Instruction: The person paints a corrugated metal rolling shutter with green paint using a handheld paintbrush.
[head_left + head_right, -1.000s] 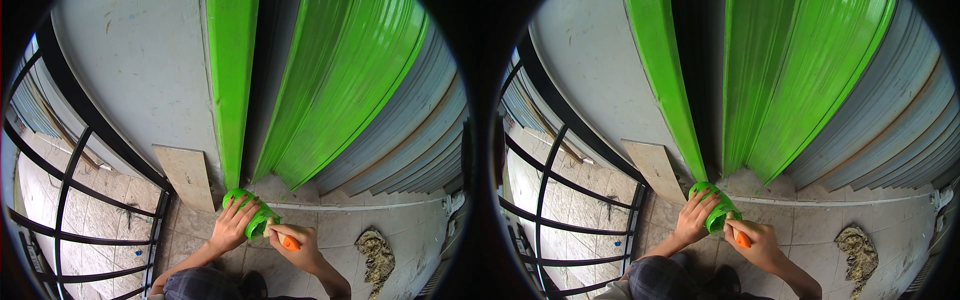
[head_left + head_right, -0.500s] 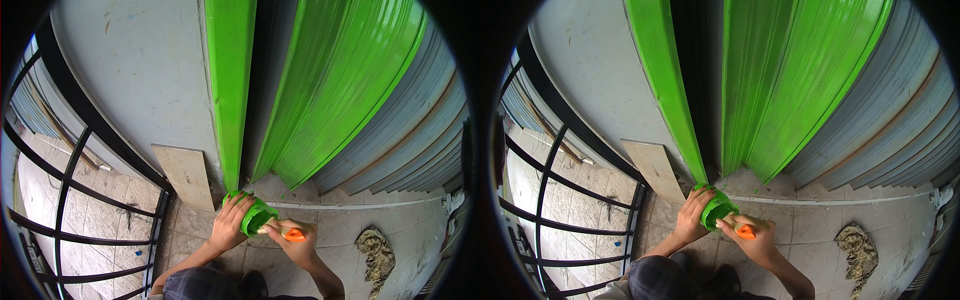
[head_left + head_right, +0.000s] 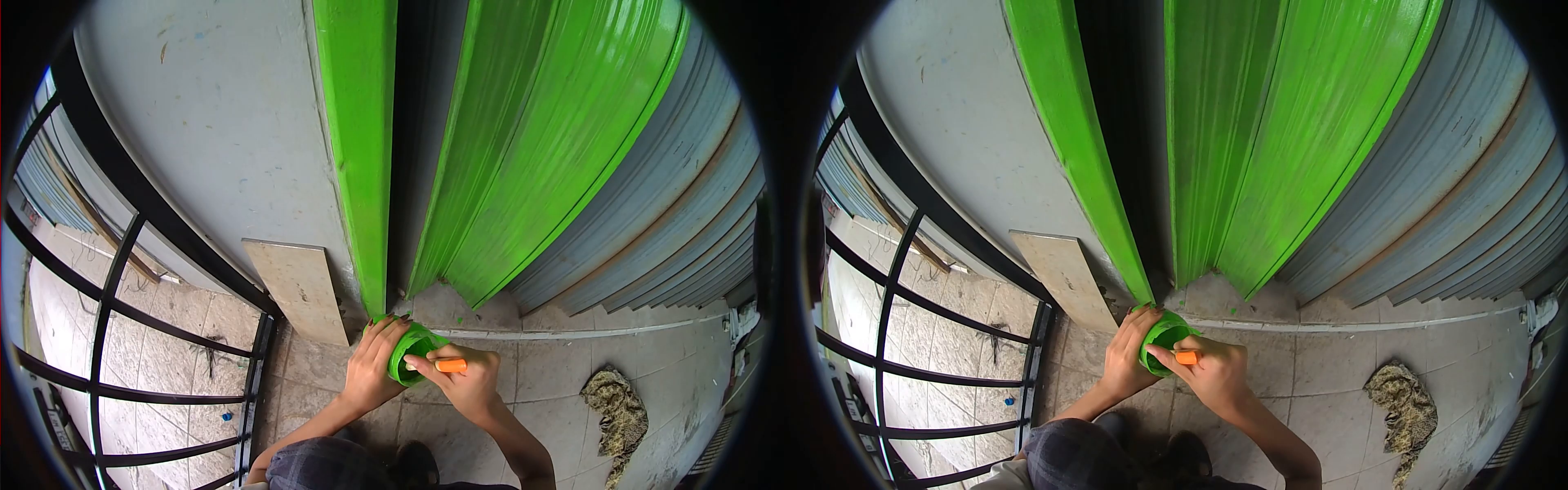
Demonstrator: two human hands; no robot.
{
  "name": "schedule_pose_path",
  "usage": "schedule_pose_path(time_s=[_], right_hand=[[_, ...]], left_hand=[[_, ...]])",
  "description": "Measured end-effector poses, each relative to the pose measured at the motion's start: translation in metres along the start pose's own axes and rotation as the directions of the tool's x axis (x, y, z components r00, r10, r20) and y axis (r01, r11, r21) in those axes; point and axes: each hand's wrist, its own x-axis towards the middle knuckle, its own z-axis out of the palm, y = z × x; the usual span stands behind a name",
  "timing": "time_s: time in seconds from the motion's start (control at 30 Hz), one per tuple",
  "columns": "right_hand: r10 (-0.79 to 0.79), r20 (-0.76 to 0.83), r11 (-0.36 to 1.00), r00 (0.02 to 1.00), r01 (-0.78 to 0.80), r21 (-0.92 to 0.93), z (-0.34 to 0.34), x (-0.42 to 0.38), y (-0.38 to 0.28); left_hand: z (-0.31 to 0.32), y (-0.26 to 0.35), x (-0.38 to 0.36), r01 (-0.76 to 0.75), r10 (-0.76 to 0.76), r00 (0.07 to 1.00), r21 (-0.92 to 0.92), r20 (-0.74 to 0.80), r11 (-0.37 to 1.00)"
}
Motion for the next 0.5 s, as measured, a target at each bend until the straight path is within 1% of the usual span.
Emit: schedule_pose_path(time_s=[0.2, 0.3, 0.4, 0.5], right_hand=[[-0.11, 0.054, 0.989, 0.992, 0.115, -0.098, 0.0064, -0.0039, 0.0023], [-0.094, 0.129, 0.985, 0.987, 0.11, -0.13, 0.0065, -0.0049, 0.0027], [-0.104, 0.047, 0.992, 0.993, 0.107, -0.073, 0.0062, -0.0042, 0.0027], [-0.109, 0.048, 0.992, 0.993, 0.112, -0.063, 0.0055, -0.0036, 0.003]], left_hand=[[0.0001, 0.0001, -0.0001, -0.002, 0.002, 1.0, -0.001, 0.009, 1.0], [-0.0003, 0.0006, -0.0003, 0.004, -0.004, 1.0, 0.002, 0.025, 1.0], [-0.001, 0.0009, 0.0003, 0.011, -0.011, 1.0, 0.0, 0.026, 1.0], [-0.0012, 0.0021, 0.0015, 0.012, -0.011, 1.0, -0.007, 0.012, 1.0]])
